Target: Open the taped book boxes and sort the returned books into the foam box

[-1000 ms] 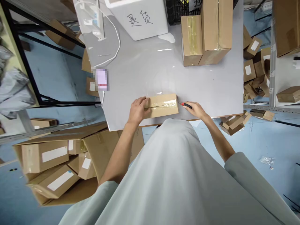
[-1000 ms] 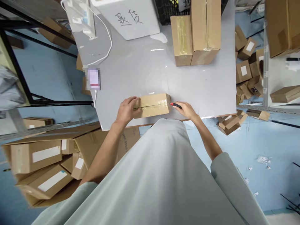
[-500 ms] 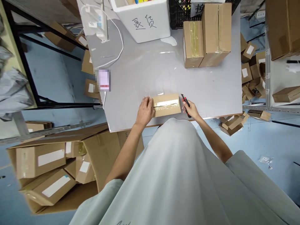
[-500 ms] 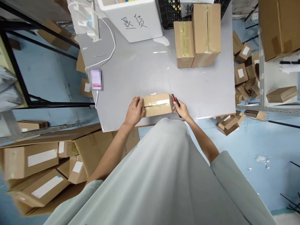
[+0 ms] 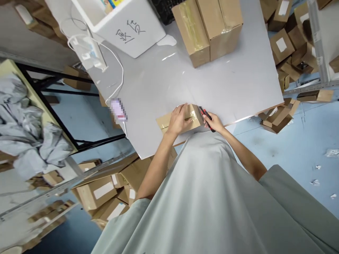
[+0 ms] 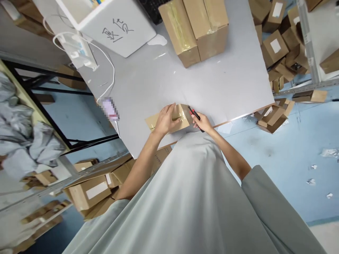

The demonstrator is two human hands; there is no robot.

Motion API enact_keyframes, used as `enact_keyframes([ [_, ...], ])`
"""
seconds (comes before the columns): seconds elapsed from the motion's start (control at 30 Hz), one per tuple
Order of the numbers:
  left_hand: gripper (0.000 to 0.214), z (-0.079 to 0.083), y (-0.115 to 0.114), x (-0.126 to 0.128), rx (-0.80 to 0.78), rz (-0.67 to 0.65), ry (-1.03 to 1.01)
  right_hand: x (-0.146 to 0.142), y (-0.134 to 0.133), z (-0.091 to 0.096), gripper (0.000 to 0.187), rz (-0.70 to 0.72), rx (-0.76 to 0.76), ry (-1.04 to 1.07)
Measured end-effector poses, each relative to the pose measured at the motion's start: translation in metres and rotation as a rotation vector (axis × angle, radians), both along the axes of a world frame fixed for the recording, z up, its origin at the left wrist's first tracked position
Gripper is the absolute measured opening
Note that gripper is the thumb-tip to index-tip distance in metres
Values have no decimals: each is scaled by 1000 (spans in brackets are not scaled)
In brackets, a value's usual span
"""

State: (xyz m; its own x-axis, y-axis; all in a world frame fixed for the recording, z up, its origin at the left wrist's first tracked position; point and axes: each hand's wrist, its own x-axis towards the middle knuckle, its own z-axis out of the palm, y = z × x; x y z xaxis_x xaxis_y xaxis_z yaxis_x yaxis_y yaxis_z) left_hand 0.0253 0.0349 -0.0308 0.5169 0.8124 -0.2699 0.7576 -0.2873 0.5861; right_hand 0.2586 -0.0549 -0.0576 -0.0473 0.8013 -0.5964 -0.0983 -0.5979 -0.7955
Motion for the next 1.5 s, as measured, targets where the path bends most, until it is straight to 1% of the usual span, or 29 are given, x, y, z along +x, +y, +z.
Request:
enact_keyframes([
  [0.1, 86, -4, -3, -1, 27, 20, 26, 4, -10, -1, 50, 41, 16, 39],
  [0.23, 79, -15, -24, 8, 78, 96, 43, 4, -17, 0, 43, 102, 12, 92],
  [0.33, 77, -23, -40, 14, 80, 169, 57, 2, -16, 0, 36, 119, -2, 117],
  [0.4, 78, -27, -45, 14, 74, 185, 50, 0, -13, -1, 33, 126, -8, 125],
  [0.57, 78, -32, -47, 10, 124, 173, 48, 0, -2, -1, 33, 140, -28, 108],
  [0.67, 78, -33, -46, 9, 141, 162, 56, 2, 4, 1, 35, 173, -19, 86],
  [0.93, 75, -32, -48, 14, 153, 191, 26, 12, 8, 4, 38, 232, 42, 15],
  [1.03, 71, -31, -48, 16, 171, 192, 26, 20, 14, 5, 38, 287, 90, -1],
  [1.17, 64, -31, -49, 18, 176, 192, 32, 31, 23, 5, 39, 380, 125, 66],
  [1.27, 61, -31, -50, 19, 181, 218, 41, 35, 20, 5, 43, 409, 55, 120],
  [1.37, 61, -33, -52, 20, 196, 238, 48, 34, 9, 9, 44, 390, -15, 125],
  [1.5, 61, -36, -55, 20, 190, 240, 39, 35, -6, 13, 41, 384, -20, 91],
])
